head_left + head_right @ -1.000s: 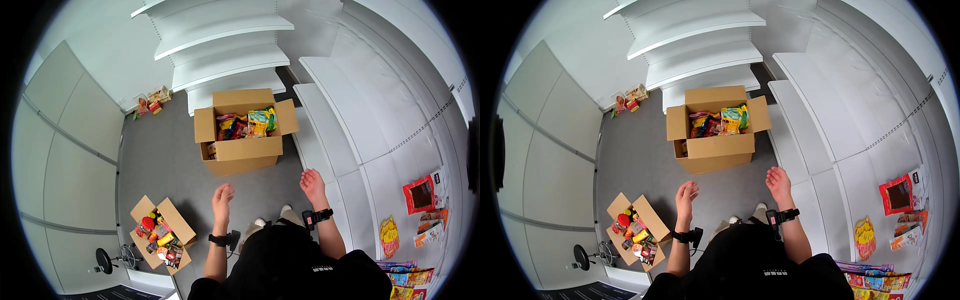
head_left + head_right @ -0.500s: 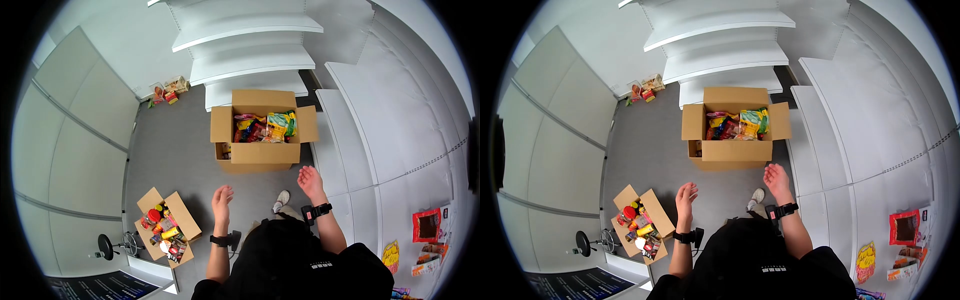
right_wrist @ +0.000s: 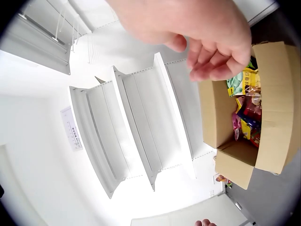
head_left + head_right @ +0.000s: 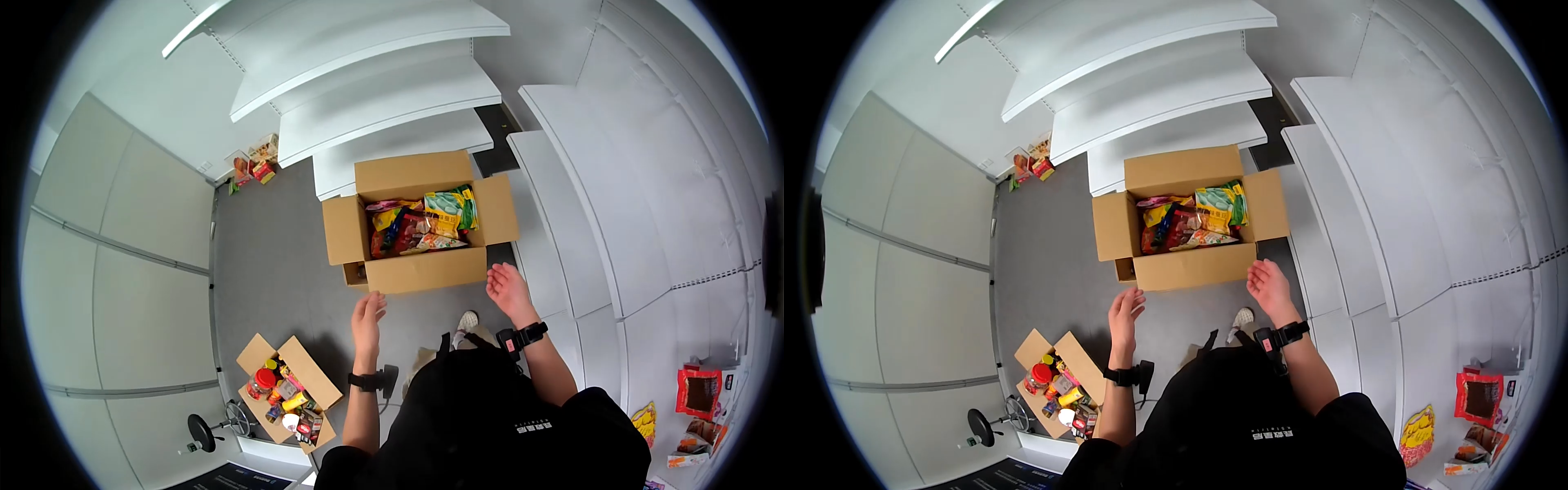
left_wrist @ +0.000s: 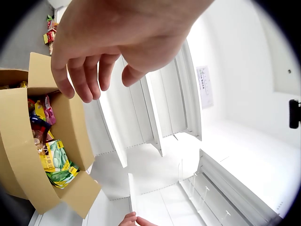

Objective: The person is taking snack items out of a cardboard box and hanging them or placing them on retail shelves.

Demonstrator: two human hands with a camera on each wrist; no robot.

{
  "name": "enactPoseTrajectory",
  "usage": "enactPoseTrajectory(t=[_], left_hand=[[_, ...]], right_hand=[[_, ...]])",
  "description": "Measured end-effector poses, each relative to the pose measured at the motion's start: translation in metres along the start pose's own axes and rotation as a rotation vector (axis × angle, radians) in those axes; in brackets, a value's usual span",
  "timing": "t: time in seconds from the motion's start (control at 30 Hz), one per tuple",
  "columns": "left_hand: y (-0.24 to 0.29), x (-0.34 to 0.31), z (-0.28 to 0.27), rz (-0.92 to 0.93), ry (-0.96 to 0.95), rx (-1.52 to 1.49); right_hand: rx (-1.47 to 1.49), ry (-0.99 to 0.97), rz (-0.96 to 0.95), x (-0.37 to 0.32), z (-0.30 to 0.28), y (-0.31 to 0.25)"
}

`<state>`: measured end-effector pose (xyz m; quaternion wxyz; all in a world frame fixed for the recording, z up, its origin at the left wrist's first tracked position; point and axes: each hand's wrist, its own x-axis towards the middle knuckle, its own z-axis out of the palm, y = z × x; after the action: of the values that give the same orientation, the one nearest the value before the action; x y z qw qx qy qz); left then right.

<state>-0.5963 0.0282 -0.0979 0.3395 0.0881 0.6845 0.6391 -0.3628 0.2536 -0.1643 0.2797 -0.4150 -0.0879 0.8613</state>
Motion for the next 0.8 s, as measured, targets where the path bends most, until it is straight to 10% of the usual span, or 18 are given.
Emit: enactPoseTrajectory(t=[0.63,0.8], left_hand=[[-0.08,0.192,0.062,-0.136,-0.327,0.413],[-0.122,0.259,0.077,-0.04,-0.735,0.556]], right_hand=[[0.103,0.186,-0.068,0.063,0.022,-0.017],[0.105,0.298,-0.064,0.073,0.031,-0.007]])
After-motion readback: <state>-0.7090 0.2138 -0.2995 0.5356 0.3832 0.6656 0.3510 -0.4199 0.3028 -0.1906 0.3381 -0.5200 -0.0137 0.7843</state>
